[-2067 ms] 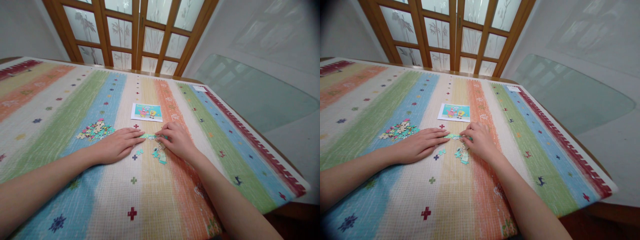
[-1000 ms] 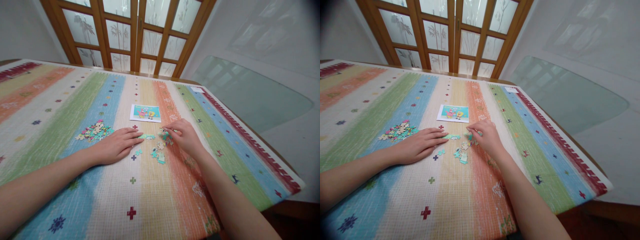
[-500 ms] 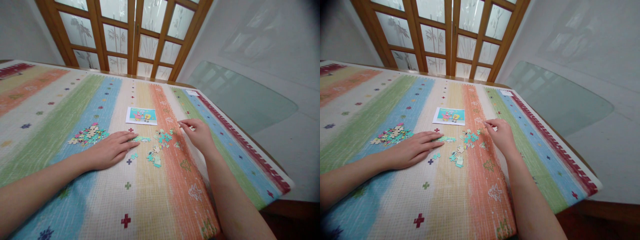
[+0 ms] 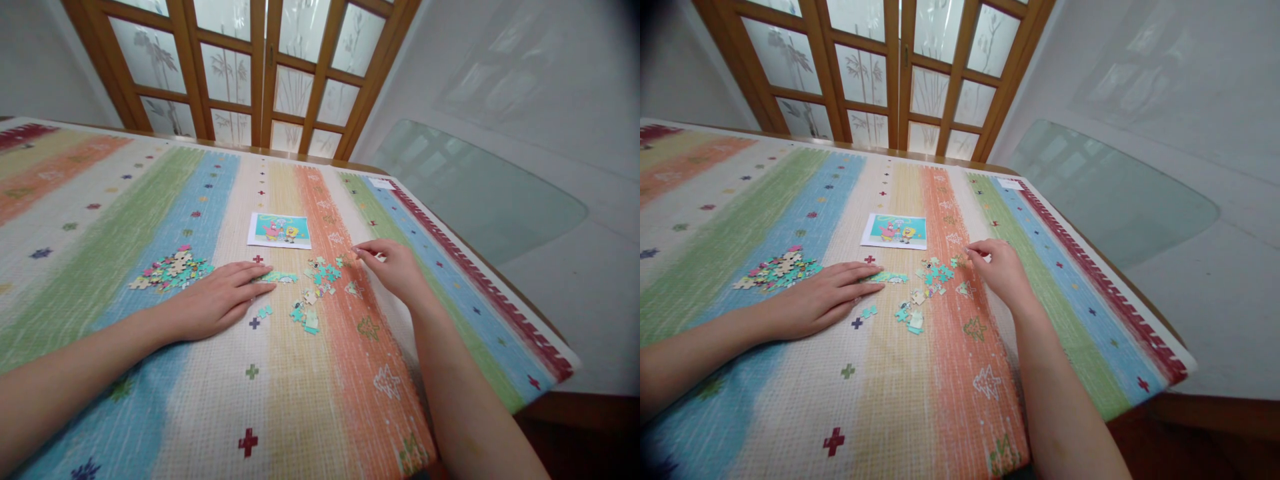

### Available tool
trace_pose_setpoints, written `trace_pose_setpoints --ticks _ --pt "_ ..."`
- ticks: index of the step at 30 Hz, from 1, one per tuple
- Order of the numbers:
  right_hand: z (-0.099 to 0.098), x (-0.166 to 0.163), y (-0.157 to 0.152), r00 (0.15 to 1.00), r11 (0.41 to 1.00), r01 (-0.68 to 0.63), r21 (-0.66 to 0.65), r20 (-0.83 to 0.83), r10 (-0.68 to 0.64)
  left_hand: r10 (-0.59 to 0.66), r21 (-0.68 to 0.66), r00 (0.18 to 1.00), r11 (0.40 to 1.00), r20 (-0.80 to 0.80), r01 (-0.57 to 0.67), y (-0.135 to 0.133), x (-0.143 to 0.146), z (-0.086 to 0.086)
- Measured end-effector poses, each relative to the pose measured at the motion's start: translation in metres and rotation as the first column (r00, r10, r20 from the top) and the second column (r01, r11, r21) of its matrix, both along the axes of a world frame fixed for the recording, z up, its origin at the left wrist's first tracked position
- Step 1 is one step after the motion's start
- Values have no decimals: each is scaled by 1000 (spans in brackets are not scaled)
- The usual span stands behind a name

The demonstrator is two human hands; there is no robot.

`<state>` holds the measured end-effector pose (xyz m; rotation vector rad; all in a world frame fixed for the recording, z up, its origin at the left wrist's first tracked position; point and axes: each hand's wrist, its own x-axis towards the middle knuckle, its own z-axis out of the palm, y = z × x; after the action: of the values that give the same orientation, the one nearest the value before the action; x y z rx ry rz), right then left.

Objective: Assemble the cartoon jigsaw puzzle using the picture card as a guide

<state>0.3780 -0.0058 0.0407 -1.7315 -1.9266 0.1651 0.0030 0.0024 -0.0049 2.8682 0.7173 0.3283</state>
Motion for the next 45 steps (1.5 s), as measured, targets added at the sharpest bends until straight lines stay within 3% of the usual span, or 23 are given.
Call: trace_pose_setpoints --ticks 22,28,34,45 --pt "-2 1 0 1000 991 6 -132 22 -3 12 16 1000 1000 6 -12 -1 0 -1" --pt "-17 4 7 986 969 -115 -219 92 138 15 25 1000 1000 7 -15 -1 0 -1" --pt "-32 3 14 981 975 -128 -182 122 151 15 40 1000 999 -4 -14 -2 0 0" --pt "-41 6 20 995 975 -52 -218 -93 33 30 68 1000 997 -4 -30 -3 1 0"
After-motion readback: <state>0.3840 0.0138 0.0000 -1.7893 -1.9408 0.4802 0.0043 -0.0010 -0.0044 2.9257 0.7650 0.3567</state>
